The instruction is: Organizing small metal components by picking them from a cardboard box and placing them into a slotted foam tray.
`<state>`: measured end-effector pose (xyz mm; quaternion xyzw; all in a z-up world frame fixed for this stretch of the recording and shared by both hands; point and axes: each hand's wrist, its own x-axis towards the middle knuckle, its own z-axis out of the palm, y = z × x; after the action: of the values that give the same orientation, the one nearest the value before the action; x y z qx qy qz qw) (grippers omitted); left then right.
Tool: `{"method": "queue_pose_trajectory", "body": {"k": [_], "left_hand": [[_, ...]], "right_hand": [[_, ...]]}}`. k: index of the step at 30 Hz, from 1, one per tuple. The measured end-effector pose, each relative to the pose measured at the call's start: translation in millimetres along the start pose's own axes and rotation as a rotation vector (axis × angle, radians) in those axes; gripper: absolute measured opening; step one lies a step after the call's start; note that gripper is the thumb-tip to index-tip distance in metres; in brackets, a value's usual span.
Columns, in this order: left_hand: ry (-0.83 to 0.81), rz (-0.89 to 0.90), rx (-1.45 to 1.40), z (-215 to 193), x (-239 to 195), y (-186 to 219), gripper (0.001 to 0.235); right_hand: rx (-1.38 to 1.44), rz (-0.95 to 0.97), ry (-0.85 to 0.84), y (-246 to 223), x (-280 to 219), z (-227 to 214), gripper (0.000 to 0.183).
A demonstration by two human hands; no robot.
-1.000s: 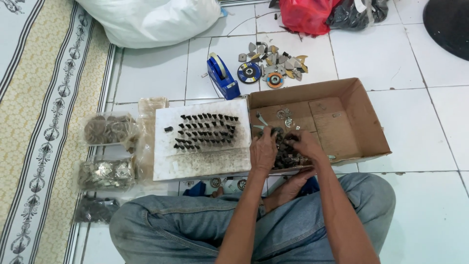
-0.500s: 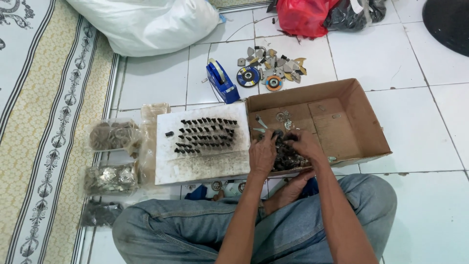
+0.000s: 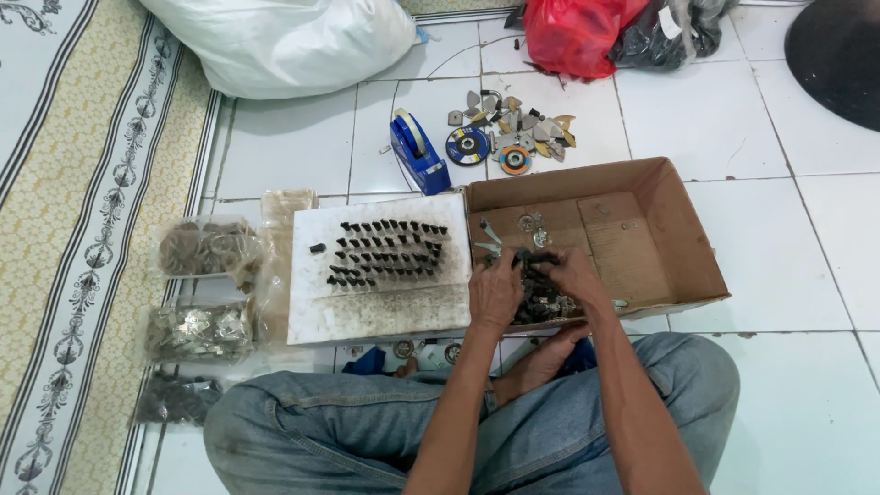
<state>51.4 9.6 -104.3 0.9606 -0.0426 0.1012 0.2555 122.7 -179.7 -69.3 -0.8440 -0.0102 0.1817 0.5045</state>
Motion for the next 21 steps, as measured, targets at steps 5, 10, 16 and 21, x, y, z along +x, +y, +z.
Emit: {"method": "queue_pose_trajectory", "body": {"k": [5, 10, 16, 21], "left_hand": [[0.17, -0.117, -0.124, 1, 2, 13, 0.029], [0.104, -0.12, -0.189, -34, -1, 27, 0.03], [0.144, -0.15, -0.247, -57, -3, 41, 0.033], [0.301, -0.337, -0.905, -113, -5, 74, 0.022]], "right_hand": [[-0.054, -0.025, 0.011, 0, -3, 0, 0.03], [-0.007, -0.074, 0.143, -51, -33, 6, 0.032], [0.092, -0.11, 0.177, -55, -36, 4, 0.028], [0.453, -0.021, 0.203, -65, -48, 6, 0.033]]}}
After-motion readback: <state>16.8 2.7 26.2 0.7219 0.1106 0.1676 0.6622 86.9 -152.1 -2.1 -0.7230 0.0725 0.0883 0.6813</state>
